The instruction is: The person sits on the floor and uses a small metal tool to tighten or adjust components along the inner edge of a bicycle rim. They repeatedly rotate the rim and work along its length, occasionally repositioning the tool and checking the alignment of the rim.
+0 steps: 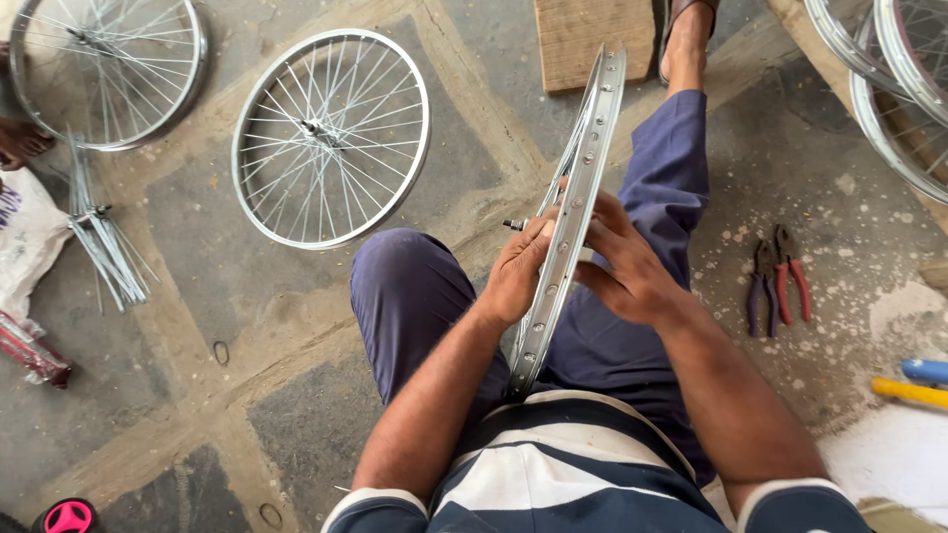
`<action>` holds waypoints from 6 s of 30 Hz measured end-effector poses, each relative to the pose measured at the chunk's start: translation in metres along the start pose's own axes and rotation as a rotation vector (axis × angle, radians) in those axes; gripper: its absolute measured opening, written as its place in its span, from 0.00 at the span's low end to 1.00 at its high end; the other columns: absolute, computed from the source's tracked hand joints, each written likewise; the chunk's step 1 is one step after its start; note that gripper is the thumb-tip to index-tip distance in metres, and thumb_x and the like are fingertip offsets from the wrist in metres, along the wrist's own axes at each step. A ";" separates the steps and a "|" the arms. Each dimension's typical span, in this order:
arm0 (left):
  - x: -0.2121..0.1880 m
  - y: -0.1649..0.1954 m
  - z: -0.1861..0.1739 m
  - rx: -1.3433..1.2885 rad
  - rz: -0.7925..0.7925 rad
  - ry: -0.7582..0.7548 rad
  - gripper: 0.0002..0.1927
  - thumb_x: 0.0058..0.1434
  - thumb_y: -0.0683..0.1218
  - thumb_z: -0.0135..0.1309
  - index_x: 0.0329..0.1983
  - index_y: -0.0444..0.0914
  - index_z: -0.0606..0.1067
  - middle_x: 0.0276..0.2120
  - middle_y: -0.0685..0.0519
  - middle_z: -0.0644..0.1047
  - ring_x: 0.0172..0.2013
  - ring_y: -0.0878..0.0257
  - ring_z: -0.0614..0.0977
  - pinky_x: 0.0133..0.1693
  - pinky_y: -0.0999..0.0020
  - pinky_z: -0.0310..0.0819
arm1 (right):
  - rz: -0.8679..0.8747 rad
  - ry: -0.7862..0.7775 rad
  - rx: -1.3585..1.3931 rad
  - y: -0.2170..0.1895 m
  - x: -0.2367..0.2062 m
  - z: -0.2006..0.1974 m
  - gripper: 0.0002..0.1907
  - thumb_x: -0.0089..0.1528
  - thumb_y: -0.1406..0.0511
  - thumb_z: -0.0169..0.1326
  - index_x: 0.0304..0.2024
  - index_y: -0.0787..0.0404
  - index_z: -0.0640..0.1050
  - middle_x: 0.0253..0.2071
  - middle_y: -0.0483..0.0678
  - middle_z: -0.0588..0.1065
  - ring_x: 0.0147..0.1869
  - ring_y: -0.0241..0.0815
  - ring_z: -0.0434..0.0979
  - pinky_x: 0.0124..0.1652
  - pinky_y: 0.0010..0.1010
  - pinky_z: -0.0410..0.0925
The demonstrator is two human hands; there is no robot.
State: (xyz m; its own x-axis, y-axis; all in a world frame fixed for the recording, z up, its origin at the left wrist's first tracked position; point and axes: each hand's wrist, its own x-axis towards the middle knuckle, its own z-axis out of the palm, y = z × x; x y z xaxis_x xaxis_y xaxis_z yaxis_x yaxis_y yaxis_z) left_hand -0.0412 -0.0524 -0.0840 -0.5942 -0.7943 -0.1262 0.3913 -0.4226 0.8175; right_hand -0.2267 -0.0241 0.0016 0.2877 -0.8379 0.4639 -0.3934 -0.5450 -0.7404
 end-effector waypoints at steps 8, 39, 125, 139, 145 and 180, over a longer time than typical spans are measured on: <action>-0.015 0.009 -0.002 0.108 0.153 -0.081 0.25 0.78 0.52 0.41 0.72 0.35 0.65 0.62 0.50 0.70 0.64 0.62 0.69 0.66 0.64 0.62 | 0.105 0.307 0.067 -0.007 0.005 0.030 0.23 0.58 0.65 0.68 0.53 0.65 0.78 0.62 0.53 0.71 0.65 0.47 0.75 0.62 0.36 0.70; 0.010 -0.005 -0.009 0.171 0.139 0.009 0.26 0.80 0.55 0.39 0.66 0.30 0.69 0.51 0.51 0.75 0.48 0.65 0.74 0.51 0.69 0.69 | 0.005 0.269 -0.030 0.011 0.009 0.017 0.26 0.53 0.66 0.71 0.52 0.65 0.77 0.63 0.62 0.67 0.67 0.50 0.71 0.60 0.37 0.69; 0.000 0.017 -0.051 -0.050 0.074 0.010 0.31 0.79 0.58 0.43 0.78 0.37 0.63 0.54 0.50 0.75 0.51 0.64 0.74 0.55 0.65 0.69 | 0.056 0.262 0.057 0.019 0.061 0.057 0.19 0.57 0.67 0.71 0.47 0.65 0.79 0.54 0.53 0.72 0.58 0.46 0.77 0.53 0.36 0.74; 0.017 0.035 -0.053 0.115 0.211 -0.036 0.25 0.82 0.57 0.42 0.74 0.38 0.66 0.62 0.47 0.72 0.65 0.54 0.72 0.68 0.54 0.67 | 0.045 0.084 0.288 0.048 0.066 0.026 0.14 0.63 0.67 0.62 0.51 0.63 0.81 0.54 0.52 0.77 0.55 0.47 0.82 0.50 0.33 0.76; 0.016 0.119 -0.015 0.533 0.295 0.051 0.42 0.71 0.65 0.51 0.79 0.36 0.58 0.70 0.43 0.66 0.75 0.52 0.66 0.76 0.55 0.58 | 0.105 0.068 0.199 0.059 0.061 0.029 0.09 0.64 0.70 0.61 0.46 0.63 0.80 0.50 0.49 0.78 0.50 0.44 0.83 0.47 0.32 0.76; -0.065 0.084 0.014 1.364 0.329 0.365 0.38 0.63 0.46 0.63 0.73 0.32 0.61 0.36 0.46 0.78 0.32 0.54 0.82 0.34 0.60 0.77 | 0.235 0.601 0.842 0.071 0.045 0.030 0.15 0.69 0.67 0.67 0.52 0.65 0.76 0.54 0.57 0.75 0.53 0.45 0.80 0.54 0.34 0.75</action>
State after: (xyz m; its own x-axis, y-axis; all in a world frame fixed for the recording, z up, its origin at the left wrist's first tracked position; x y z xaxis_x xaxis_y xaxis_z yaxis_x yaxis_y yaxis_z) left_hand 0.0203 -0.0298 0.0009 -0.3208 -0.9244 0.2063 -0.6122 0.3686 0.6996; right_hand -0.2155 -0.0998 -0.0450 -0.2864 -0.9224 0.2592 0.4153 -0.3633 -0.8340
